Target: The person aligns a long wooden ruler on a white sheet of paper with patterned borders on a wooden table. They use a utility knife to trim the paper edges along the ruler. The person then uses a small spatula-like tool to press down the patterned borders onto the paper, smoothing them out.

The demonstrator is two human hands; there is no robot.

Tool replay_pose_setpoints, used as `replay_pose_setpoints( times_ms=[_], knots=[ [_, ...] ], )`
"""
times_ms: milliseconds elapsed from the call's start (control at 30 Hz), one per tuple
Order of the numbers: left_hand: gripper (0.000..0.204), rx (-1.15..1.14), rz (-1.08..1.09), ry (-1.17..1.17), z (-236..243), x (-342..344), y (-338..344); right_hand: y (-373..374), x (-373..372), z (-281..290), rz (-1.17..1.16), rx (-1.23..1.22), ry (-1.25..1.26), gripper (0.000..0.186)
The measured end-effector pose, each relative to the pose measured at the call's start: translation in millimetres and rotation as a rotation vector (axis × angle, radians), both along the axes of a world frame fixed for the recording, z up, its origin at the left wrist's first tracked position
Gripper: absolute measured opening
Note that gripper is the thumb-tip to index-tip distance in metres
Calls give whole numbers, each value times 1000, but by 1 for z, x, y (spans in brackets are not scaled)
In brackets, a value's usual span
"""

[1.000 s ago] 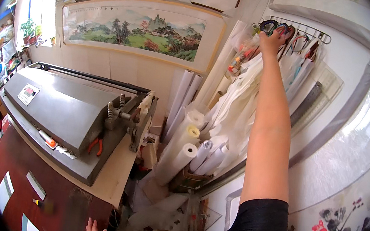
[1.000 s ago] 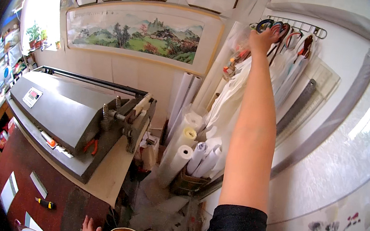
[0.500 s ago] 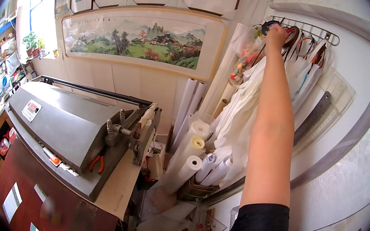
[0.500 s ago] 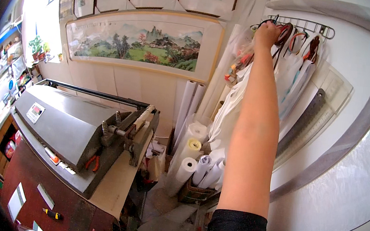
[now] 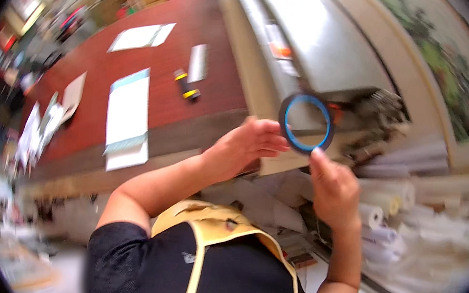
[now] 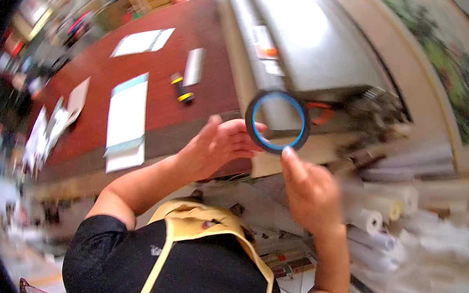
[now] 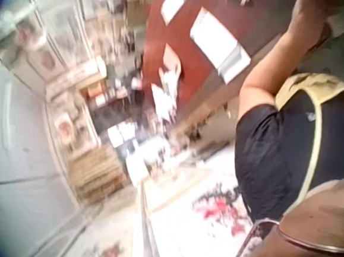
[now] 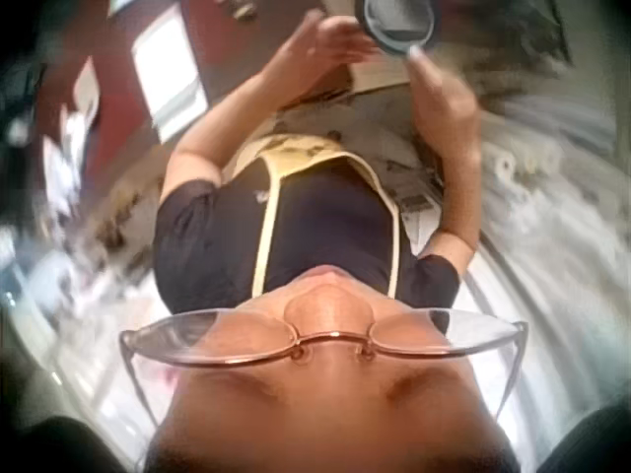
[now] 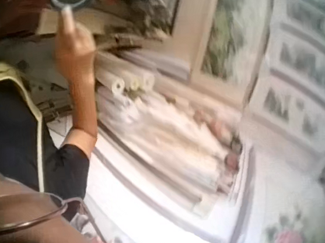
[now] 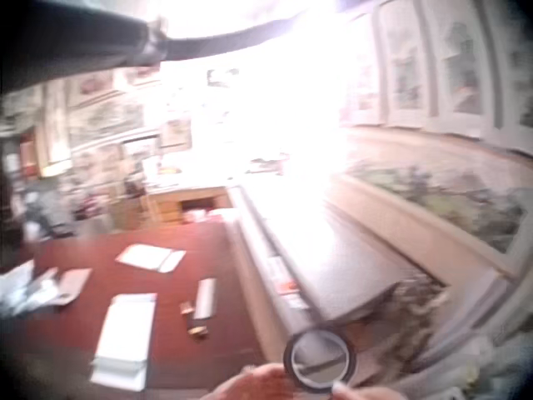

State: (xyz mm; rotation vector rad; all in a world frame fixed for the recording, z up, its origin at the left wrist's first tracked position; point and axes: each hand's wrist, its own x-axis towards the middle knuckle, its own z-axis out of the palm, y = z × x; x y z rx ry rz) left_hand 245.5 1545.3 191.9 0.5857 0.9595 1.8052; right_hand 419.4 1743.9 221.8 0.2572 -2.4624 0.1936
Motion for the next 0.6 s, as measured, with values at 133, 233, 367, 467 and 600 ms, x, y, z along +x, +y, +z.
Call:
replay_pose_setpoints(
  times_ms=[133, 233, 367, 467, 600],
  knots=[
    [28, -146, 199, -137, -1, -1, -59, -83, -20, -58, 296, -273, -188, 31],
    [24, -288, 117, 142, -14, -7, -129, -126, -23, -72, 375, -481, -65, 15],
    [21, -395, -32, 502, -16, -2, -207, -190, -69, -73, 319, -996, -97, 74],
    [16, -376, -14, 517, 3, -22, -268, -243, -102, -115, 658, -1356, -767, 85],
    [12, -404, 247, 587, -13, -62, -397, -295, -148, -124, 809, -1468, -1471, 47]
  ],
)
